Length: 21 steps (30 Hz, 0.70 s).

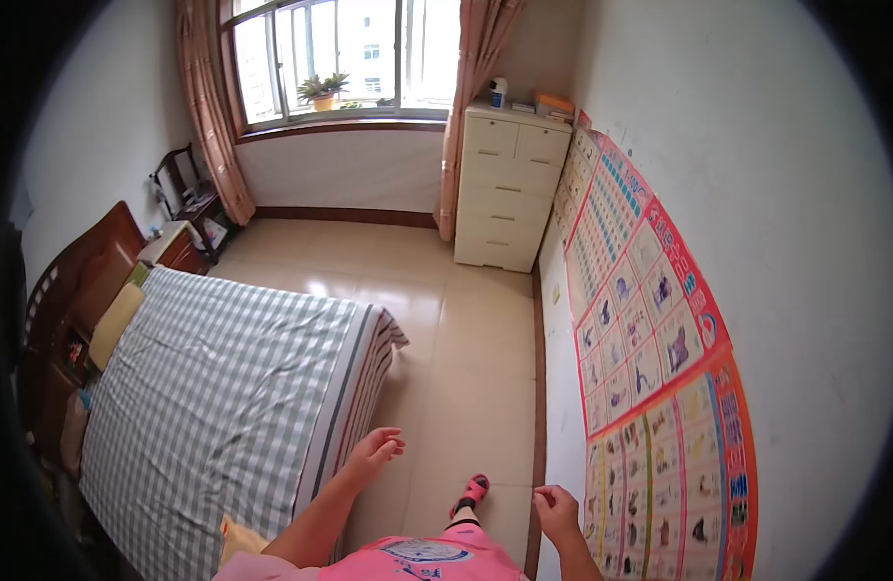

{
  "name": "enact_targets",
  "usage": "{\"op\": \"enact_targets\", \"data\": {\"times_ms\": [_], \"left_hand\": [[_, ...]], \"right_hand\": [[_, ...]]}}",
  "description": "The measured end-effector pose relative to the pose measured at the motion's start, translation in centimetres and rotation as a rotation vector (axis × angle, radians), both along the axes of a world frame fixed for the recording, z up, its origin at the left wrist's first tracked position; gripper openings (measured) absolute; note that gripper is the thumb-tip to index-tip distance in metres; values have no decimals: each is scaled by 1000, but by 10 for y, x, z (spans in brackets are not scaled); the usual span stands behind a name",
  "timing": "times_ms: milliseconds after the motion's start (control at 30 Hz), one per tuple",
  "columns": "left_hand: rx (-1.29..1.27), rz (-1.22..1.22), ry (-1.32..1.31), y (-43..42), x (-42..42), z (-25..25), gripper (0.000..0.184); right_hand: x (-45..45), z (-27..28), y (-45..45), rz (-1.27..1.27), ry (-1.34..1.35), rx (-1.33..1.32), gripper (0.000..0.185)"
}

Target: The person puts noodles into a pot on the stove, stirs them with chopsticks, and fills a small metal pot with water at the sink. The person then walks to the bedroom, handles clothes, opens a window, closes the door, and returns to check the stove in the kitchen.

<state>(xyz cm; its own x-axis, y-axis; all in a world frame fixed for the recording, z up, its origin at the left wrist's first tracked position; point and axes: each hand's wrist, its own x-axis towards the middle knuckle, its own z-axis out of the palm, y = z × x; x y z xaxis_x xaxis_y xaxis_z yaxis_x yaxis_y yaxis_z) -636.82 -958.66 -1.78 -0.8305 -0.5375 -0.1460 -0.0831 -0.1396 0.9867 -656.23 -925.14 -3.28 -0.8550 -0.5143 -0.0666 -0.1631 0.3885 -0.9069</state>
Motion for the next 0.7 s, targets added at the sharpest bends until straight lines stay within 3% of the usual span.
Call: {"op": "enact_targets", "data": {"times_ms": [100, 167, 333, 433, 567, 700], "left_hand": [[-76, 50, -32, -71, -85, -34, 32], [-54, 122, -72, -121, -135, -18, 32], [20, 364, -120, -249, -210, -7, 31], [100, 452, -114, -334, -257, -24, 30], [91, 483, -124, -468, -335, -47, 29], [-79, 463, -87, -624, -439, -57, 32]], "right_hand": [[-115, -22, -79, 79, -21, -26, 12], [-197, -30, -149, 153, 53, 73, 12], [-323, 51, -377, 431, 158, -18, 13], [-385, 59, -504, 553, 84, -143, 13], [-469, 48, -643, 602, 257, -111, 16], [-558, 42, -728, 549, 163, 90, 13]]}}
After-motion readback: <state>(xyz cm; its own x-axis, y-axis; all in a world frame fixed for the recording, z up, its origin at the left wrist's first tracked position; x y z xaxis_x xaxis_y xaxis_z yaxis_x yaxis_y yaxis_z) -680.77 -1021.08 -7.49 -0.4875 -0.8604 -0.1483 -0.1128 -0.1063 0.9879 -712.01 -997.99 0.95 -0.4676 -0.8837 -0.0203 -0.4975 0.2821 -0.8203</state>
